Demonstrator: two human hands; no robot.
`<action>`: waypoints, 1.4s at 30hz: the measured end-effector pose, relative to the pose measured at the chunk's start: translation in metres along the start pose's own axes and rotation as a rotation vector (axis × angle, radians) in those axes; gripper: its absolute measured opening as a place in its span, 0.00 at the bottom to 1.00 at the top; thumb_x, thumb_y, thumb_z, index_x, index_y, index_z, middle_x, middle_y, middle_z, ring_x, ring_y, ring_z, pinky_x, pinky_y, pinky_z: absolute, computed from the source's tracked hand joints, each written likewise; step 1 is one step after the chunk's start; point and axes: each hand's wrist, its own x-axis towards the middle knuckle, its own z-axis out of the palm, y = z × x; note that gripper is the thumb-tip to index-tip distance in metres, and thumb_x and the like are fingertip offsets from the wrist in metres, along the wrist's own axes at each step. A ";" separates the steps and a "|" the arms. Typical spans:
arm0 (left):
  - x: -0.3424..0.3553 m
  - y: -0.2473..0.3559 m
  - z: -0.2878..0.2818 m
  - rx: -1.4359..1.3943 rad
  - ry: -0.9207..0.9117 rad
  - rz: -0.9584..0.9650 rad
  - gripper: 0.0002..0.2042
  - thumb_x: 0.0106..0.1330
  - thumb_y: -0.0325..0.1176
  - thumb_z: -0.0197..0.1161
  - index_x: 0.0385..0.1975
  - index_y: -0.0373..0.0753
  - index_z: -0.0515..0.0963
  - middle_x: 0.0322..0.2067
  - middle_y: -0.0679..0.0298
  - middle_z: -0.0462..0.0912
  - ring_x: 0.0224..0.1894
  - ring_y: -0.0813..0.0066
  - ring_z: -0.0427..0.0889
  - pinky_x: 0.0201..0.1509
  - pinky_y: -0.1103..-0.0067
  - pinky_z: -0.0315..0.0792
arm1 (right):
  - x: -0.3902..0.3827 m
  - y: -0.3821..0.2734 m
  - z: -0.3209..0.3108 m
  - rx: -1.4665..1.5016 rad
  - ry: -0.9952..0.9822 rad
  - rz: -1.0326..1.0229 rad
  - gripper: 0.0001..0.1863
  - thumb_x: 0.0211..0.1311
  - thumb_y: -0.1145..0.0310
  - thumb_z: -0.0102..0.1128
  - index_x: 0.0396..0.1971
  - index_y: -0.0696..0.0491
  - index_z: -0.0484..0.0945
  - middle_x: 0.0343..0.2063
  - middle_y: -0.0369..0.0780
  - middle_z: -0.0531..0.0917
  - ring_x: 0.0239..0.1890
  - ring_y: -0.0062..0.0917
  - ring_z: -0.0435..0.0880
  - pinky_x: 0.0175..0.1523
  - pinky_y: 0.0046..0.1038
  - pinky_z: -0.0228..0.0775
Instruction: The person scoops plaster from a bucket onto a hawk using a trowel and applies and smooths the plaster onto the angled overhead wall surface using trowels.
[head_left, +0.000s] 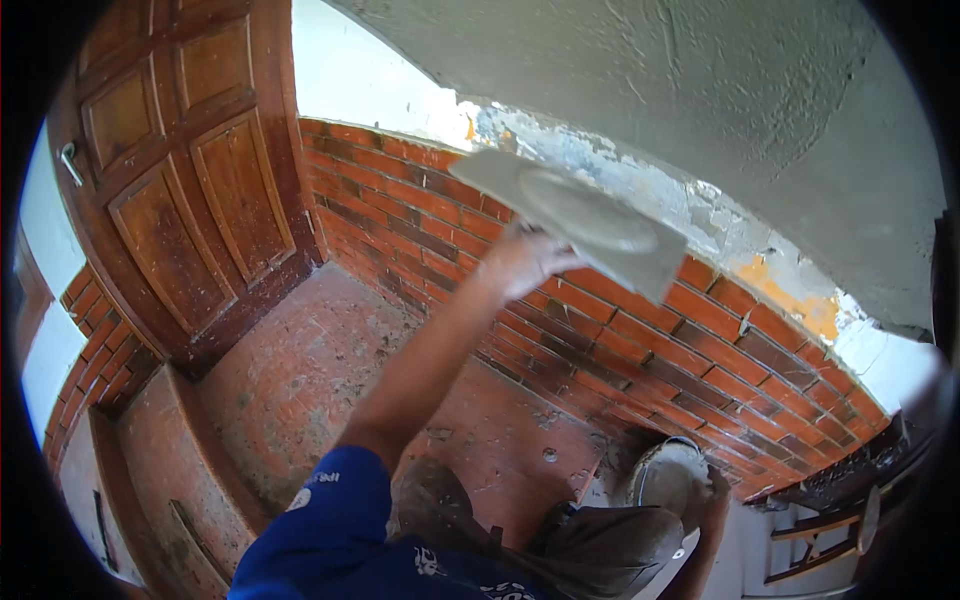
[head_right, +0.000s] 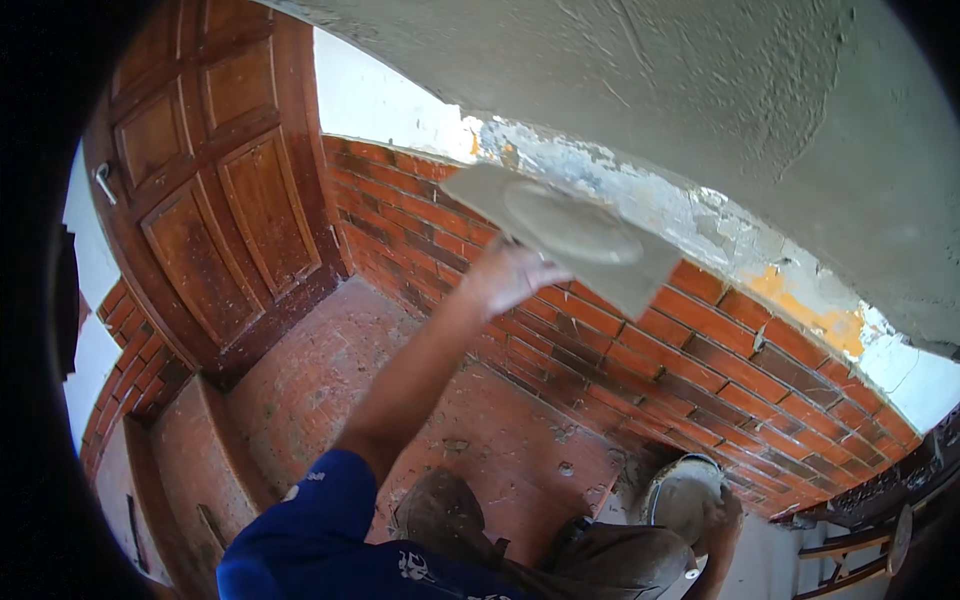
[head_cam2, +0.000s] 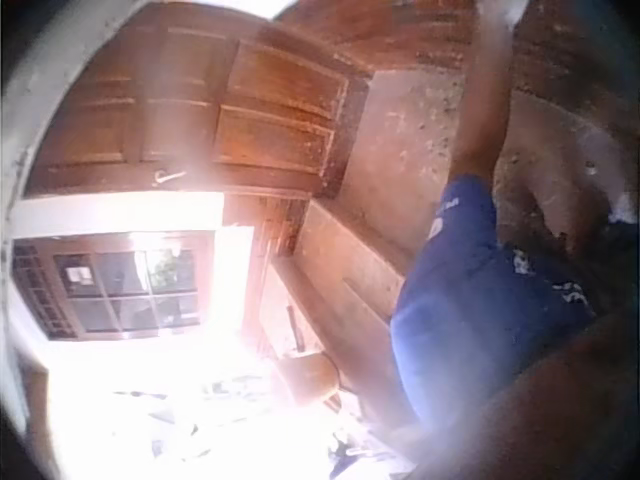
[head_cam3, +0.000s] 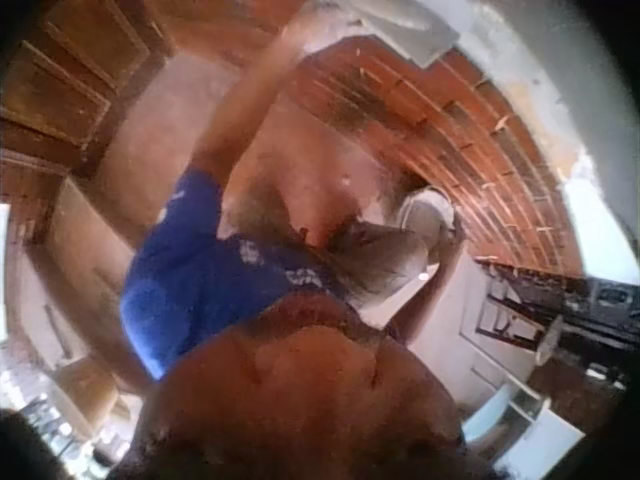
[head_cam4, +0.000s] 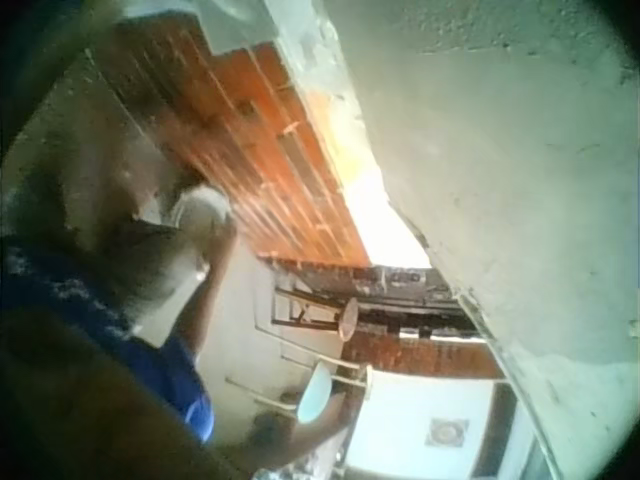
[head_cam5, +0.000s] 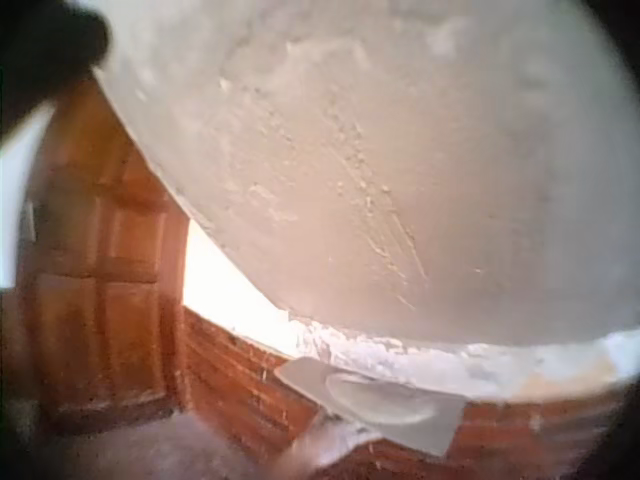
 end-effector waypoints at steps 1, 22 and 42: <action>0.007 0.026 -0.014 0.014 -0.084 0.075 0.17 0.61 0.19 0.53 0.50 0.28 0.63 0.49 0.50 0.72 0.53 0.55 0.74 0.55 0.62 0.74 | 0.020 -0.066 -0.019 0.160 -0.081 0.055 0.23 0.48 0.69 0.65 0.48 0.57 0.74 0.44 0.46 0.77 0.43 0.31 0.76 0.47 0.30 0.68; 0.107 0.120 -0.059 0.060 -0.028 0.151 0.14 0.61 0.36 0.63 0.42 0.36 0.72 0.36 0.63 0.77 0.36 0.72 0.76 0.38 0.77 0.71 | 0.012 -0.187 0.020 0.258 -0.549 -0.199 0.21 0.52 0.60 0.64 0.45 0.53 0.77 0.40 0.45 0.79 0.42 0.36 0.78 0.46 0.31 0.70; -0.063 0.390 0.098 0.393 -0.196 0.534 0.10 0.65 0.33 0.56 0.39 0.34 0.70 0.36 0.53 0.76 0.29 0.75 0.79 0.22 0.90 0.78 | 0.022 -0.195 0.046 0.368 -0.512 -0.426 0.12 0.46 0.66 0.60 0.31 0.57 0.78 0.23 0.47 0.79 0.26 0.36 0.78 0.33 0.32 0.69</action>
